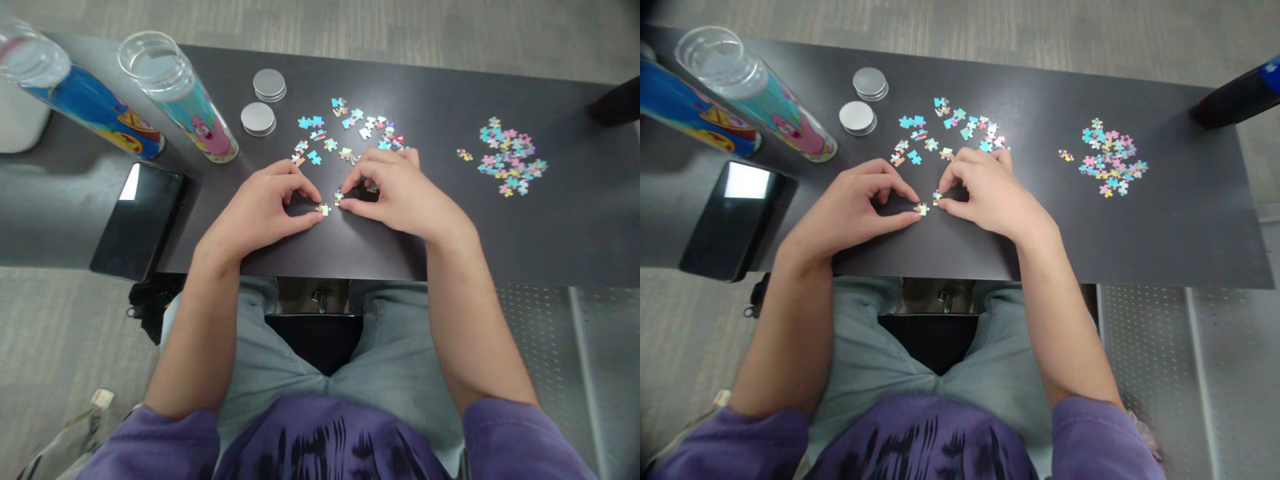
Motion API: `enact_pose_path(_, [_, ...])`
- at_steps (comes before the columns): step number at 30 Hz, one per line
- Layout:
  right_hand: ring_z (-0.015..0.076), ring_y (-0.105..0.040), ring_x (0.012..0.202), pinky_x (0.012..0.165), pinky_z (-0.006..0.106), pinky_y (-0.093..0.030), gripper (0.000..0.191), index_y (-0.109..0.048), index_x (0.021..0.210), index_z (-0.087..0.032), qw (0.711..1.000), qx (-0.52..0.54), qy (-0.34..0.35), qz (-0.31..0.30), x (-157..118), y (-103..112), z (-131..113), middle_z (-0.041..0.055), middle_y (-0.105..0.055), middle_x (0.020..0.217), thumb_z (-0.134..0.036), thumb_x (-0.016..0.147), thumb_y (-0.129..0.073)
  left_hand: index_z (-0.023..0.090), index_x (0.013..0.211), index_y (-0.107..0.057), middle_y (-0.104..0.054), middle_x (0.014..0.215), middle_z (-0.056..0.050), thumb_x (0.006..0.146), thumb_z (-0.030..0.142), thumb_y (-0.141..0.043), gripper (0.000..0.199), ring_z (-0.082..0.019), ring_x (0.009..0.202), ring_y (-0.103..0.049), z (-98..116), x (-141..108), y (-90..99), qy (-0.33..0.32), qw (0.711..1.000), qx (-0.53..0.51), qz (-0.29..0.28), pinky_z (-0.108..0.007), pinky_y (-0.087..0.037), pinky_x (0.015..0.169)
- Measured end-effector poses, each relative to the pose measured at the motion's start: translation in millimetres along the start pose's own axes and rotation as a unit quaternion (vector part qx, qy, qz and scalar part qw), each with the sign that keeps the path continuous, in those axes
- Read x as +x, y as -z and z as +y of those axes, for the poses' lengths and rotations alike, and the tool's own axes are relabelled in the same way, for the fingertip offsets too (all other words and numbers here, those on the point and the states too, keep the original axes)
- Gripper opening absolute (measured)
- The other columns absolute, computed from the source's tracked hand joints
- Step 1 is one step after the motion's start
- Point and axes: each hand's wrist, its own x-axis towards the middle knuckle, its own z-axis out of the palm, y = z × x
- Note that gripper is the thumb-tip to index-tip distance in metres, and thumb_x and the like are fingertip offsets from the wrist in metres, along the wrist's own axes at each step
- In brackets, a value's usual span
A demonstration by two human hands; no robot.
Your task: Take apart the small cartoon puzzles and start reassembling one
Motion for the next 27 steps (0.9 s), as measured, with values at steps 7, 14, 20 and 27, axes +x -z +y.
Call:
enact_pose_path(7, [0.0375, -0.081, 0.114, 0.125, 0.067, -0.047, 0.011, -0.089, 0.112, -0.027, 0.999, 0.030, 0.008, 0.016, -1, -1, 0, 0.0099, -0.086, 0.121, -0.023, 0.102, -0.094, 0.032, 0.109, -0.100, -0.082, 0.107, -0.005, 0.104, 0.053, -0.103, 0.021, -0.024, 0.091, -0.074, 4, 3, -2.7, 0.008, 1.000, -0.009, -0.003, -0.042, -0.063, 0.091])
enact_pose_path(14, [0.0365, -0.081, 0.113, 0.129, 0.071, -0.045, 0.005, -0.088, 0.116, -0.029, 0.999, 0.026, 0.008, 0.023, 3, -3, -5, 0.0099, -0.089, 0.130, -0.028, 0.116, -0.083, 0.030, 0.108, -0.098, -0.082, 0.102, -0.002, 0.097, 0.039, -0.108, 0.017, -0.025, 0.093, -0.074, 10, 7, -13.7, 0.004, 1.000, -0.004, 0.008, -0.041, -0.061, 0.092])
enact_pose_path(20, [0.0388, -0.081, 0.114, 0.127, 0.071, -0.046, 0.004, -0.086, 0.113, -0.028, 0.999, 0.004, -0.010, 0.032, -3, 7, -6, 0.0124, -0.090, 0.128, -0.029, 0.116, -0.083, 0.031, 0.127, -0.096, -0.085, 0.123, -0.006, 0.112, 0.029, -0.088, 0.017, -0.025, 0.094, -0.075, 8, 11, -20.7, 0.019, 0.998, 0.018, 0.060, -0.044, -0.062, 0.094])
enact_pose_path(27, [0.0422, -0.082, 0.119, 0.121, 0.067, -0.048, 0.006, -0.090, 0.116, -0.035, 1.000, 0.011, 0.009, -0.020, -6, -1, -11, 0.0078, -0.089, 0.120, -0.040, 0.113, -0.092, 0.033, 0.125, -0.097, -0.084, 0.133, -0.007, 0.109, 0.030, -0.091, 0.017, -0.034, 0.121, -0.082, 14, 14, -25.5, 0.039, 0.996, 0.060, 0.045, -0.045, -0.065, 0.103])
